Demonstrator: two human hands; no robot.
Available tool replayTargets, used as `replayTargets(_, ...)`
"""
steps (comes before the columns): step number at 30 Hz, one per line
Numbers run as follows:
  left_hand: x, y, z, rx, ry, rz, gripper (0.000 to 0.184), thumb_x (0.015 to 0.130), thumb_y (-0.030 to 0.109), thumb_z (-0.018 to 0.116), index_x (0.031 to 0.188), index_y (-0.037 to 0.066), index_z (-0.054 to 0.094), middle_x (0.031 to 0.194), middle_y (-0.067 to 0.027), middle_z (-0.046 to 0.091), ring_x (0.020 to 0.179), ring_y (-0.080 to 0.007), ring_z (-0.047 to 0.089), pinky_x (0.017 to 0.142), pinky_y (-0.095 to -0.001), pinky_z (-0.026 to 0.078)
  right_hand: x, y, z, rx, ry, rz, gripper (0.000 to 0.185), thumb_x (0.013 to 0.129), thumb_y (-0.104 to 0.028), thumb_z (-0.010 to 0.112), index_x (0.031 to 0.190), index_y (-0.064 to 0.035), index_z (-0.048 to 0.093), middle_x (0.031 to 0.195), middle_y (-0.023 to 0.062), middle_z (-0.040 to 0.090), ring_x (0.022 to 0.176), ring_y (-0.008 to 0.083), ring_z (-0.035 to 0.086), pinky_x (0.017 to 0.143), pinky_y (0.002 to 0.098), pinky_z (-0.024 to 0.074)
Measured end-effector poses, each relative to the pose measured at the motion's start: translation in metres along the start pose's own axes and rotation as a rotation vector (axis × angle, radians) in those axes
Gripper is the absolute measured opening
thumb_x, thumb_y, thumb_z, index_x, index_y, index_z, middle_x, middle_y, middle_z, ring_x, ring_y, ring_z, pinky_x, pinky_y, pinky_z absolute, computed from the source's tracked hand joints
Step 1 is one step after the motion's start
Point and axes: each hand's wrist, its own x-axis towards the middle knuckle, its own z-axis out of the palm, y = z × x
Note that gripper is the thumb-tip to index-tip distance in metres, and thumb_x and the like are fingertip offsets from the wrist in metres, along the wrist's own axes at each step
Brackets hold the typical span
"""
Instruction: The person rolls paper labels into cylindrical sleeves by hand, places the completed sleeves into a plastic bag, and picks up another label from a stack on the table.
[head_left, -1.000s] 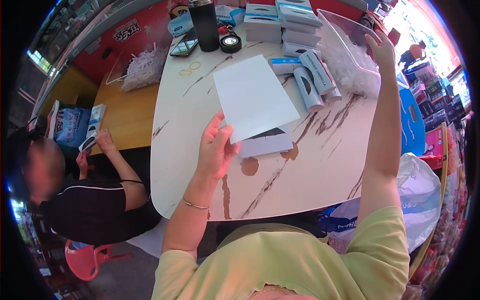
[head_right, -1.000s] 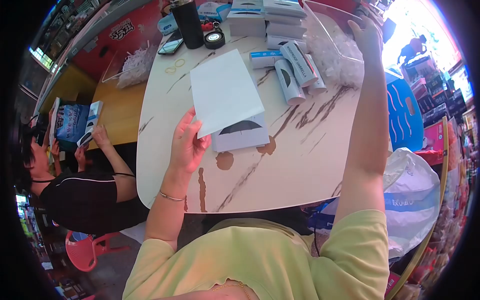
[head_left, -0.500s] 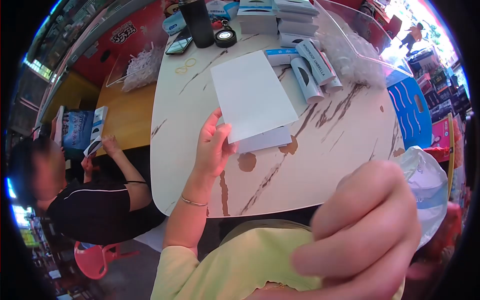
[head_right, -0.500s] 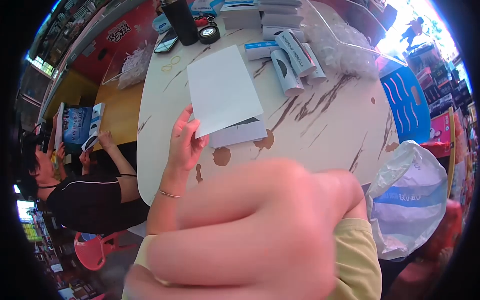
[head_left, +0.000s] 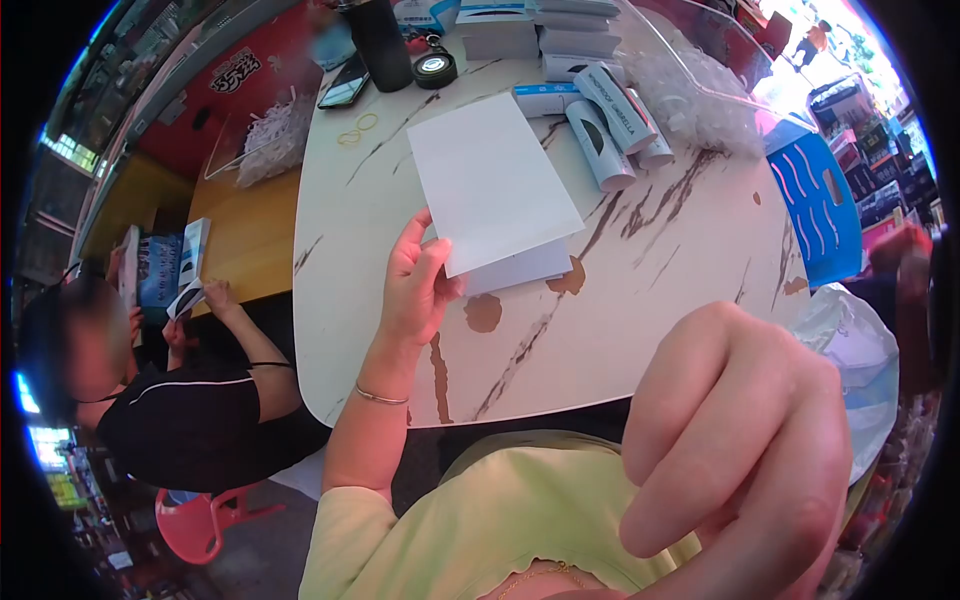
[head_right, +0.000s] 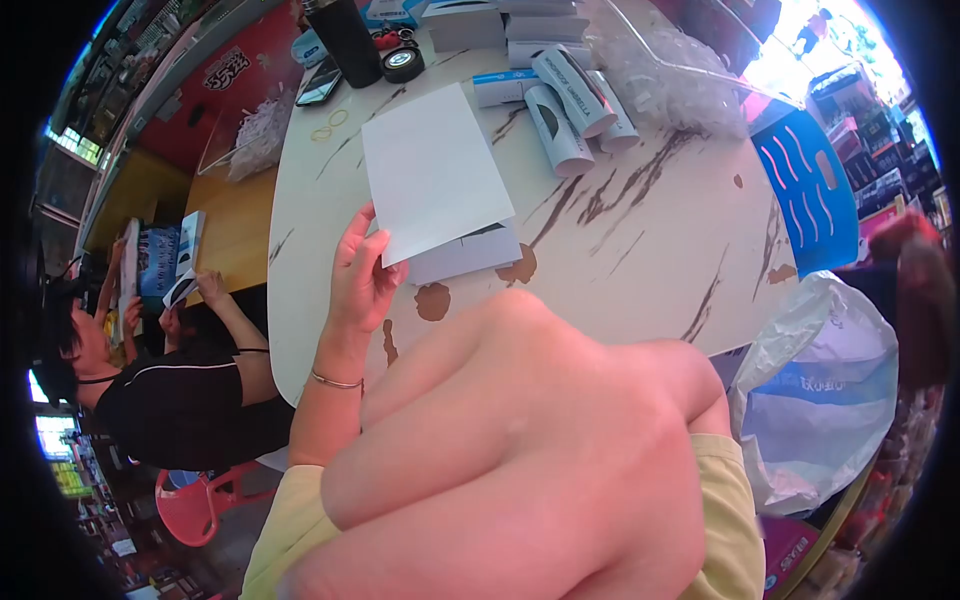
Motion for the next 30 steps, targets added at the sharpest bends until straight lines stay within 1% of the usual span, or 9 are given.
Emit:
replayTargets(3,-0.001,0.0,0.001,-0.008,-0.017,-0.003,0.036,0.085,0.011,0.046,0.118,0.0,0.038,0.068,-0.0016,0.055,0.049,-0.006,0.044,0.044,-0.0185,0.037,-0.001,-0.003,-0.003,-0.064,0.064,-0.055,0.021,0.082,-0.005,0.047,0.064,-0.0064,0.058,0.077,0.0044,0.057,0.052,0.01,0.051,0.048,0.0198,0.0419)
replayTargets(6,-0.001,-0.002,-0.001,-0.015,-0.03,0.023,0.035,0.085,0.011,0.046,0.117,0.001,0.039,0.07,-0.0014,0.054,0.049,-0.0057,0.043,0.044,-0.0183,0.037,0.0,-0.01,-0.033,-0.172,-0.189,0.129,0.014,0.08,-0.006,0.052,0.067,-0.0059,0.057,0.086,0.0024,0.056,0.064,0.0094,0.053,0.058,0.0208,0.044)
replayTargets(8,0.0,-0.003,-0.002,-0.065,-0.015,0.034,0.033,0.084,0.01,0.046,0.116,0.002,0.04,0.074,-0.0013,0.053,0.049,-0.0053,0.042,0.044,-0.018,0.036,-0.039,0.021,-0.038,-1.036,0.358,0.312,0.045,0.06,0.007,0.056,0.1,-0.0153,0.06,0.099,0.0045,0.058,0.082,0.0207,0.055,0.069,0.0289,0.0442)
replayTargets(12,-0.001,-0.001,-0.007,-0.156,-0.04,0.016,0.035,0.084,0.013,0.046,0.116,0.002,0.038,0.077,-0.0014,0.052,0.046,-0.0042,0.039,0.041,-0.0162,0.032,-0.082,0.061,-0.066,-1.556,0.207,0.47,0.057,0.06,0.01,0.049,0.107,-0.0205,0.06,0.11,0.0023,0.054,0.095,0.0255,0.05,0.08,0.0338,0.0455)
replayTargets(15,-0.002,0.002,-0.005,-0.168,-0.043,0.01,0.038,0.083,0.013,0.045,0.118,0.0,0.036,0.076,-0.0022,0.053,0.045,-0.0041,0.039,0.04,-0.016,0.031,-0.085,0.064,-0.058,-1.439,0.1,0.492,0.056,0.06,0.006,0.054,0.106,-0.0253,0.06,0.118,0.0009,0.05,0.103,0.025,0.046,0.078,0.0316,0.0471)
replayTargets(21,-0.002,0.005,-0.007,-0.109,-0.054,-0.045,0.042,0.083,0.015,0.042,0.123,0.001,0.035,0.084,-0.0029,0.054,0.052,-0.0047,0.043,0.043,-0.0171,0.034,-0.094,0.076,-0.057,-1.041,0.101,0.341,0.034,0.056,0.004,0.064,0.085,-0.0124,0.065,0.106,0.002,0.058,0.098,0.024,0.051,0.074,0.0316,0.0485)
replayTargets(24,-0.002,0.002,-0.007,-0.288,-0.107,-0.07,0.044,0.087,0.022,0.041,0.125,0.001,0.035,0.098,-0.0086,0.055,0.07,-0.0131,0.054,0.057,-0.0247,0.046,-0.095,0.076,-0.055,-0.833,0.133,0.327,0.027,0.058,0.003,0.064,0.084,-0.0043,0.063,0.09,0.0055,0.063,0.09,0.024,0.057,0.074,0.0323,0.0484)
replayTargets(27,0.0,-0.001,-0.018,-0.151,-0.116,-0.105,0.049,0.087,0.021,0.039,0.129,-0.003,0.027,0.124,-0.0141,0.043,0.116,-0.0245,0.042,0.098,-0.0377,0.034,-0.096,0.074,-0.051,-0.634,0.147,0.382,0.023,0.061,0.003,0.064,0.084,-0.0034,0.063,0.086,0.0063,0.064,0.087,0.0231,0.059,0.073,0.0322,0.0485)
replayTargets(30,0.001,0.003,-0.002,0.063,-0.047,-0.004,0.05,0.088,0.025,0.038,0.13,-0.001,0.027,0.124,-0.0133,0.042,0.113,-0.0229,0.044,0.094,-0.0338,0.037,-0.097,0.074,-0.05,-0.595,0.14,0.429,0.016,0.067,0.002,0.063,0.082,-0.0028,0.063,0.085,0.0072,0.064,0.085,0.0229,0.059,0.073,0.0323,0.0485)
